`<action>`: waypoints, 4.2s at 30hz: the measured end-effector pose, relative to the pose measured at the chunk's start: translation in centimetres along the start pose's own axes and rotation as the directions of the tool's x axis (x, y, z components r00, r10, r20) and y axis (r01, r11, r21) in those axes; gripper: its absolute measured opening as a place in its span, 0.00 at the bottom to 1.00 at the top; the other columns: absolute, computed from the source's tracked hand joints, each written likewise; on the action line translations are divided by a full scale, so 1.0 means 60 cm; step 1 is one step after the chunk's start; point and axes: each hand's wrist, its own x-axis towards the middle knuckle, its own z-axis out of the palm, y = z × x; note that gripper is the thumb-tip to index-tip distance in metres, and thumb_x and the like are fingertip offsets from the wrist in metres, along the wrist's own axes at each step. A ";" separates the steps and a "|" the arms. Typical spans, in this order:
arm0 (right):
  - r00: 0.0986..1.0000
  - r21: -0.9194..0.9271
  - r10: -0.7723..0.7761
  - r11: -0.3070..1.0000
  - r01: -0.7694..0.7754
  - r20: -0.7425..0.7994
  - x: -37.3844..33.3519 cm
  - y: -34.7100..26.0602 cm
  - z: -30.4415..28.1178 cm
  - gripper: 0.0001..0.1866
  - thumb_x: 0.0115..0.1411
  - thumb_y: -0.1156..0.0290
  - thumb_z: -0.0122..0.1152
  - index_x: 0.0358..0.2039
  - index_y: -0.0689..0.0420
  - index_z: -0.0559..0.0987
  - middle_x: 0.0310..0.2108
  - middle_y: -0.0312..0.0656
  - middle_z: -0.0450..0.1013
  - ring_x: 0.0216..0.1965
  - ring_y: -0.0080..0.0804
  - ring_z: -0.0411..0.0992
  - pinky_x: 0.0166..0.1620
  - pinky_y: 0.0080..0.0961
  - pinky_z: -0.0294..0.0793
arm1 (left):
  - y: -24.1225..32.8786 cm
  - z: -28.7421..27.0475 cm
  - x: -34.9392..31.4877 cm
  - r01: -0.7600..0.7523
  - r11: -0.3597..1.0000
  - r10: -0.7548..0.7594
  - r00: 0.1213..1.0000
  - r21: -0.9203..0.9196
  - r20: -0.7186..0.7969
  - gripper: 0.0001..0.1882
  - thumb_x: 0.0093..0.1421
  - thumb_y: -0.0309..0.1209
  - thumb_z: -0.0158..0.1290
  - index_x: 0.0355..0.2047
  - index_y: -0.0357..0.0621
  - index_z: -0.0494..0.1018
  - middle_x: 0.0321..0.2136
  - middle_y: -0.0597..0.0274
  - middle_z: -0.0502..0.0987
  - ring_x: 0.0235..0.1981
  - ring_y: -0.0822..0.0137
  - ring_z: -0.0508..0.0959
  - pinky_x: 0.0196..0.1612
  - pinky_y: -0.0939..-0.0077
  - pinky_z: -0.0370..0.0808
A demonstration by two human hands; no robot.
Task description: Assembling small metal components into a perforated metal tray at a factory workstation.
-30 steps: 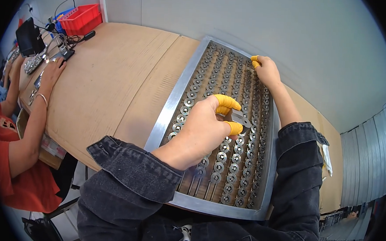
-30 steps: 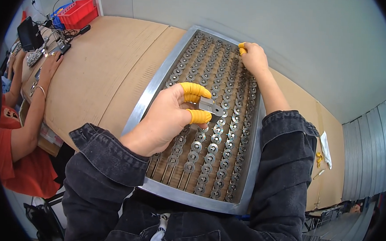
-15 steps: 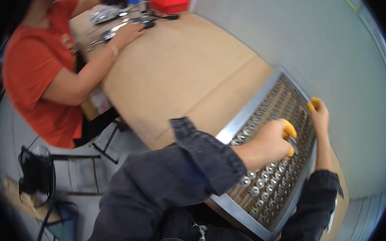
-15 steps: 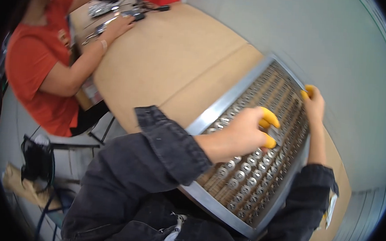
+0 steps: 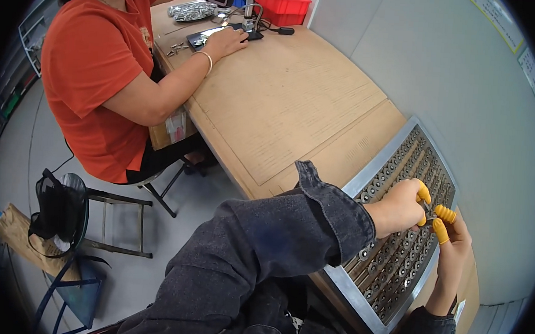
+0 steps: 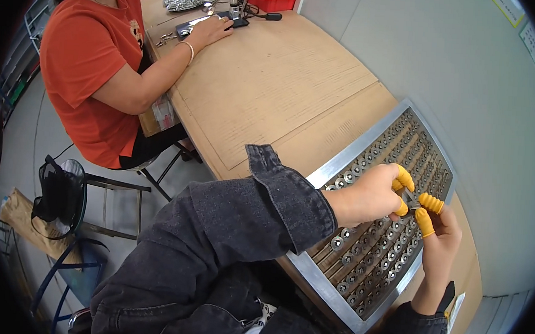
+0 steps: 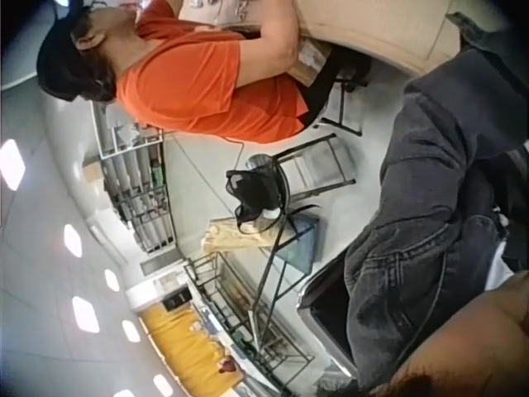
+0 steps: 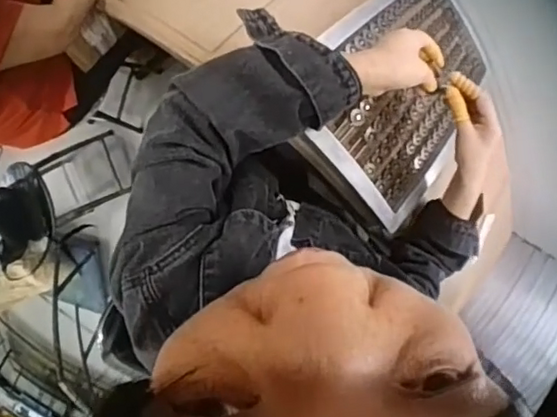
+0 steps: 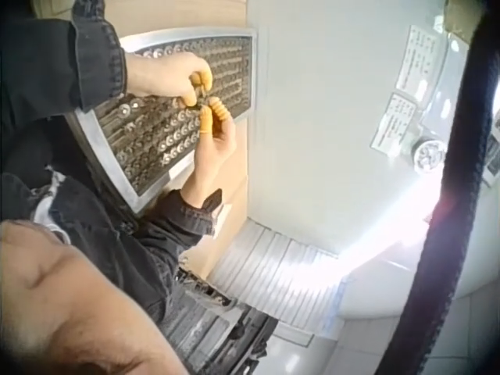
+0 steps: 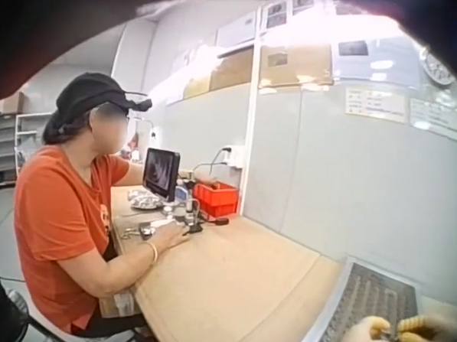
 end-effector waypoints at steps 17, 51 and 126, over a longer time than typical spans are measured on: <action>0.993 -0.204 -0.121 0.971 0.122 0.015 -0.017 0.025 0.004 0.13 0.57 0.82 0.60 0.43 0.65 0.78 0.39 0.42 0.76 0.37 0.26 0.72 0.42 0.16 0.70 | -0.001 -0.002 0.000 -0.012 1.000 0.011 0.999 0.016 0.044 0.20 0.48 0.11 0.49 0.43 0.30 0.68 0.35 0.51 0.68 0.26 0.68 0.74 0.28 0.81 0.76; 0.999 0.047 -0.033 0.998 0.033 -0.005 -0.011 0.030 0.003 0.11 0.54 0.83 0.60 0.40 0.65 0.78 0.37 0.39 0.73 0.36 0.25 0.69 0.42 0.16 0.68 | 0.002 -0.002 -0.004 -0.056 0.993 0.049 0.996 0.102 0.074 0.20 0.46 0.12 0.50 0.43 0.30 0.69 0.33 0.51 0.70 0.24 0.67 0.76 0.26 0.80 0.75; 0.990 -0.380 0.123 0.914 -0.143 -0.076 -0.039 0.021 -0.064 0.10 0.61 0.77 0.55 0.42 0.66 0.78 0.35 0.40 0.77 0.36 0.25 0.71 0.44 0.17 0.69 | -0.036 0.009 0.036 -0.173 0.964 0.196 0.976 0.201 -0.099 0.13 0.45 0.13 0.42 0.33 0.34 0.68 0.29 0.49 0.73 0.25 0.57 0.74 0.30 0.68 0.72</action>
